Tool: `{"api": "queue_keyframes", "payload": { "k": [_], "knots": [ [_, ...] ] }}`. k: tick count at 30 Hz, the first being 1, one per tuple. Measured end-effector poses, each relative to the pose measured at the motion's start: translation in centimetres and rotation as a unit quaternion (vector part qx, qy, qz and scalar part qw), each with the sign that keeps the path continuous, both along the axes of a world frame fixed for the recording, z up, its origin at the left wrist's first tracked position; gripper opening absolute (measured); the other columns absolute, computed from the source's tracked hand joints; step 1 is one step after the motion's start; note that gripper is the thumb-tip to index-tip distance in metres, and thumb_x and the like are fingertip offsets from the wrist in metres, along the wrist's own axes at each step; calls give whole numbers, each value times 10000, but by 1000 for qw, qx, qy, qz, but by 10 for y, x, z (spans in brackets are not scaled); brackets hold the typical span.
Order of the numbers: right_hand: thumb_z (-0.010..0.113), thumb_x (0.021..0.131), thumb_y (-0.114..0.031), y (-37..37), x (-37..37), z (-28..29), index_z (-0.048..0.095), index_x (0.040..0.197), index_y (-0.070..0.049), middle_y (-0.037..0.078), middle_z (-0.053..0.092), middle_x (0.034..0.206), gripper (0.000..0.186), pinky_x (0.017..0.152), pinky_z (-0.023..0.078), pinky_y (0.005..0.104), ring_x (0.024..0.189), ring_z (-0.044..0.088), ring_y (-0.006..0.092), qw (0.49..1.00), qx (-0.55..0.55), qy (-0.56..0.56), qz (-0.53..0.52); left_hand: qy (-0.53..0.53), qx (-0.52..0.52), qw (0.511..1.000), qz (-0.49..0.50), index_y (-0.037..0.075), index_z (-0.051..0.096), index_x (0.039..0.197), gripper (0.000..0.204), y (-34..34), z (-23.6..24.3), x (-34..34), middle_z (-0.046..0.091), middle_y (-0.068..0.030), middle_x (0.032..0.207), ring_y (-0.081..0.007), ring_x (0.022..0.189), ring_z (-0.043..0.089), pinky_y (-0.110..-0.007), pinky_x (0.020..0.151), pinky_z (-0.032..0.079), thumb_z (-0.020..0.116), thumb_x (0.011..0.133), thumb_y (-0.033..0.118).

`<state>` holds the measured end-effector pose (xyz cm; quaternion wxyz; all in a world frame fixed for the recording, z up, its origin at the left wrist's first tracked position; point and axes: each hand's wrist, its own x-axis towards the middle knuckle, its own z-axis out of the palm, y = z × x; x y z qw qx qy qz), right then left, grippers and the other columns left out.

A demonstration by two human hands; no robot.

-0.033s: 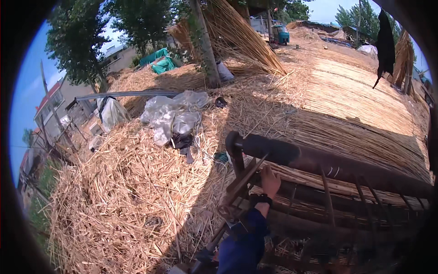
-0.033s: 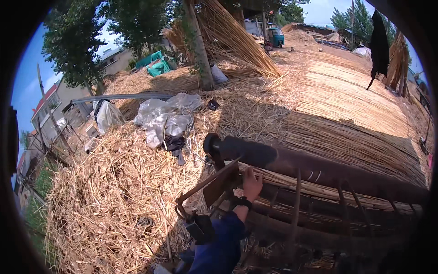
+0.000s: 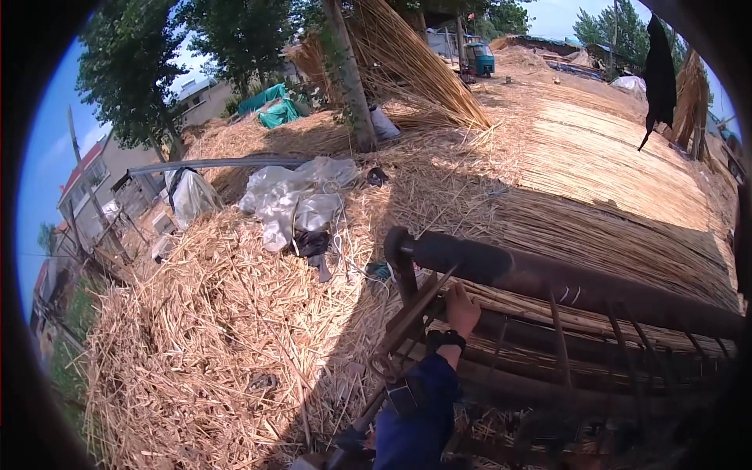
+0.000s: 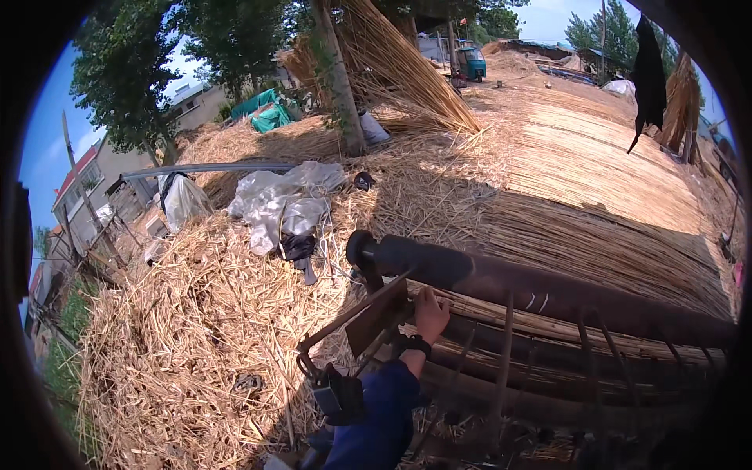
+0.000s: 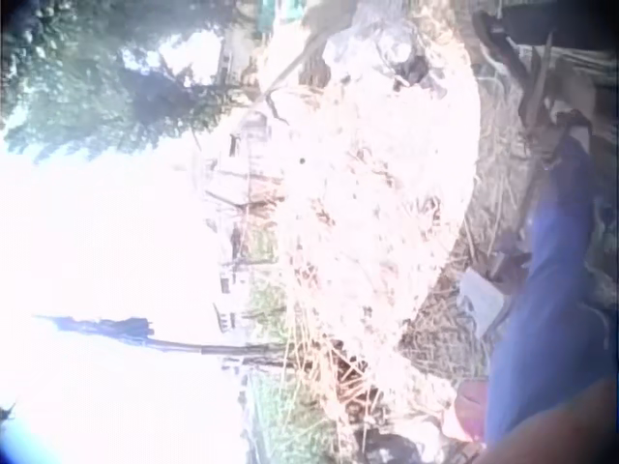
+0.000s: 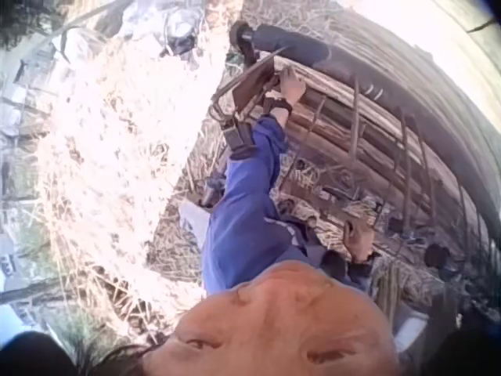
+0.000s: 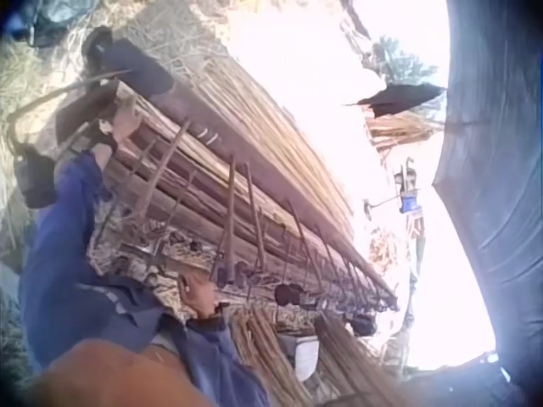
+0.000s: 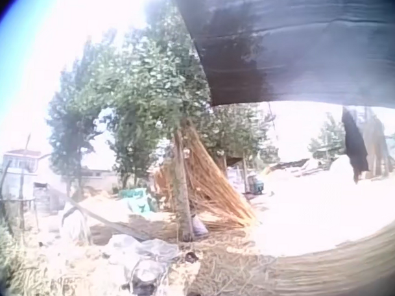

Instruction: Threading and adjusting the mechanical components of a large straw/reed weaving machine.

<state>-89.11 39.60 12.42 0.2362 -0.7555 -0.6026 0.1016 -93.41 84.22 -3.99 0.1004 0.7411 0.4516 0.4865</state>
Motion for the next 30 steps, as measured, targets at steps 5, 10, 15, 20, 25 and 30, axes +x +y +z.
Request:
{"api": "queue_keyframes", "payload": {
  "k": [5,10,15,20,25,30],
  "knots": [
    [597,753,-85,-19,9,-26,594,802,-17,183,598,752,83,634,478,412,688,584,356,1000,8,5,-9,280,-78,954,-75,-68,556,961,341,13,14,7,542,-224,988,-349,912,505,-448,838,386,542,783,222],
    [608,744,-86,1,12,-44,587,799,-21,171,588,727,87,632,475,411,666,578,347,999,-1,39,18,36,-42,995,-81,-17,599,981,302,21,0,-60,578,-198,1007,-350,999,512,-431,915,368,572,780,207],
    [682,682,-216,-49,21,-72,638,821,-158,68,598,756,157,519,468,379,641,591,245,990,60,54,-118,-169,-300,913,-218,-36,592,996,232,-73,18,-66,617,-118,940,-190,859,598,-277,766,461,562,826,120],
    [550,825,-231,-4,26,-58,537,865,-77,111,551,743,160,535,466,411,653,565,314,996,73,42,38,-118,-316,917,-214,-19,600,999,245,-172,36,-145,616,-86,910,-194,839,582,-295,763,457,545,850,167],
    [540,861,-200,-30,22,-75,544,931,-58,116,572,792,159,568,463,396,716,558,312,981,180,75,-11,1,-338,879,-337,-13,598,997,237,-271,63,-121,612,-95,900,-198,833,578,-302,761,453,538,858,169],
    [539,845,-215,-52,19,-58,555,880,-66,128,575,794,154,592,447,406,711,548,338,926,291,240,23,95,-349,806,-469,-6,597,995,229,-342,79,-91,609,-103,890,-201,826,574,-309,759,449,530,867,171]
  ]
}}
